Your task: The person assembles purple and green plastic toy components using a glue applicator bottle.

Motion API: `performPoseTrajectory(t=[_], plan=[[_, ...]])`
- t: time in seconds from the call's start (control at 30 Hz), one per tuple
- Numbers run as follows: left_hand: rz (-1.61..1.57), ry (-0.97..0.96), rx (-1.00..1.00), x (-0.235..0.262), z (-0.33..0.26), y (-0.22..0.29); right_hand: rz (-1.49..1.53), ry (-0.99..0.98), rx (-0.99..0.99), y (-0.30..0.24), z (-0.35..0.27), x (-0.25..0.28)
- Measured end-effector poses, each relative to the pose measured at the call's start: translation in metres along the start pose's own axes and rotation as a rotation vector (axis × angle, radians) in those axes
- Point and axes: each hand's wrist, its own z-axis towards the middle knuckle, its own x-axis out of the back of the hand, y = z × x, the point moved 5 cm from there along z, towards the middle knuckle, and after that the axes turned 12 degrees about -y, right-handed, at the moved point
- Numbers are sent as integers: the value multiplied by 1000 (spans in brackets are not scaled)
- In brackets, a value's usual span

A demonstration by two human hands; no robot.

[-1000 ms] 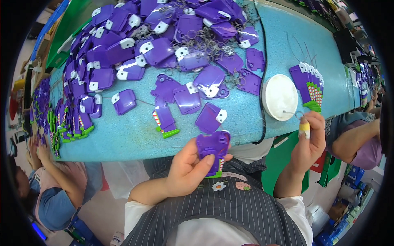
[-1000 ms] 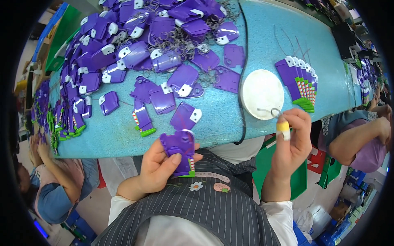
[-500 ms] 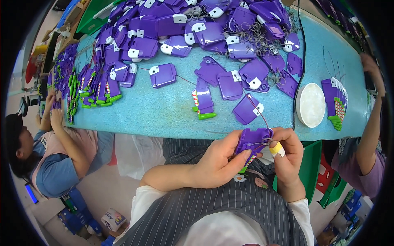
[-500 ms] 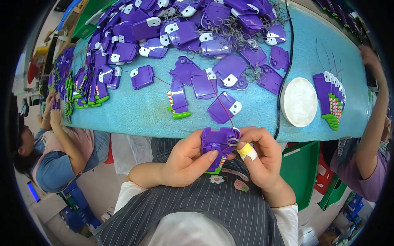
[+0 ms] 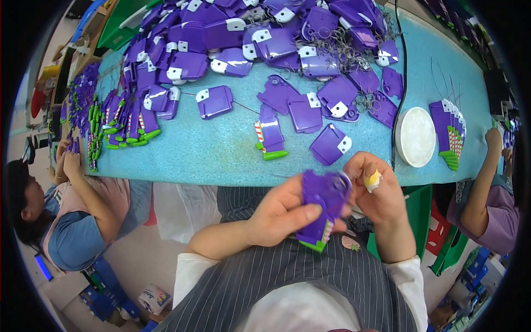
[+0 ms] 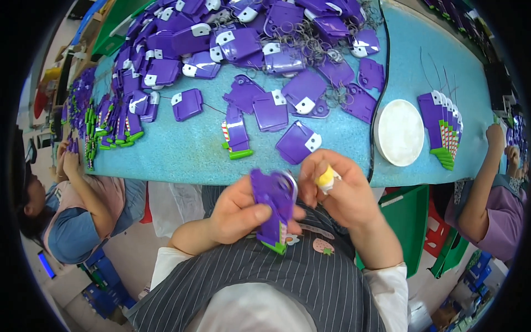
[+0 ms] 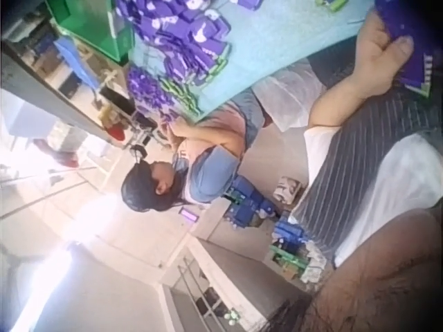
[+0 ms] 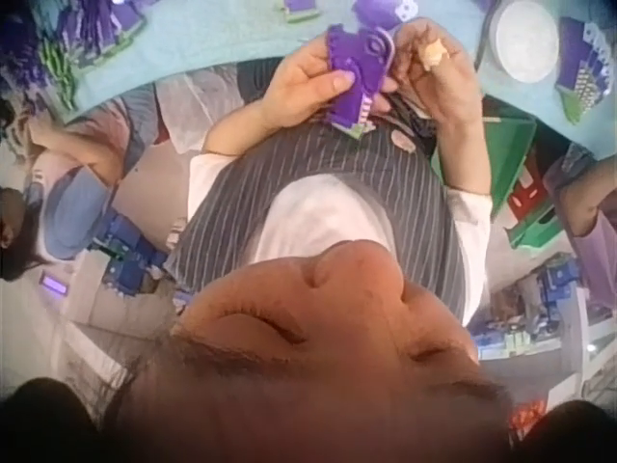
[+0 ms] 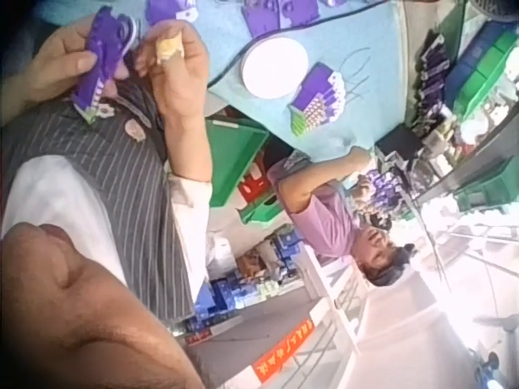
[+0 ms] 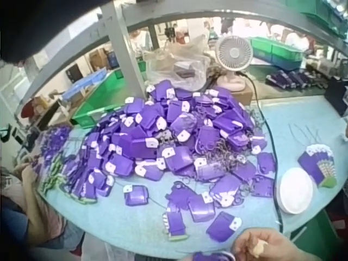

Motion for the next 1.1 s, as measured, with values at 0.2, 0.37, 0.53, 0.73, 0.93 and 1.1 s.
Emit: performPoseTrajectory(t=[0.2, 0.37, 0.53, 0.73, 0.93, 1.1], plan=[[503, 363, -296, 9, -10, -4, -816, 90, 260, 1, -1, -24], [682, 408, -342, 9, -12, -11, -949, 226, 383, 10, 3, -31], [482, 389, -343, 19, -17, -12, -723, 184, 230, 26, 13, -24], [73, 303, -150, 21, -29, -18, -1591, 396, 92, -25, 20, -9], [44, 252, 59, 24, -30, -32, -1131, 495, 138, -17, -4, 9], [79, 235, 54, 13, -21, -34, -668, 142, 20, -3, -25, -12]])
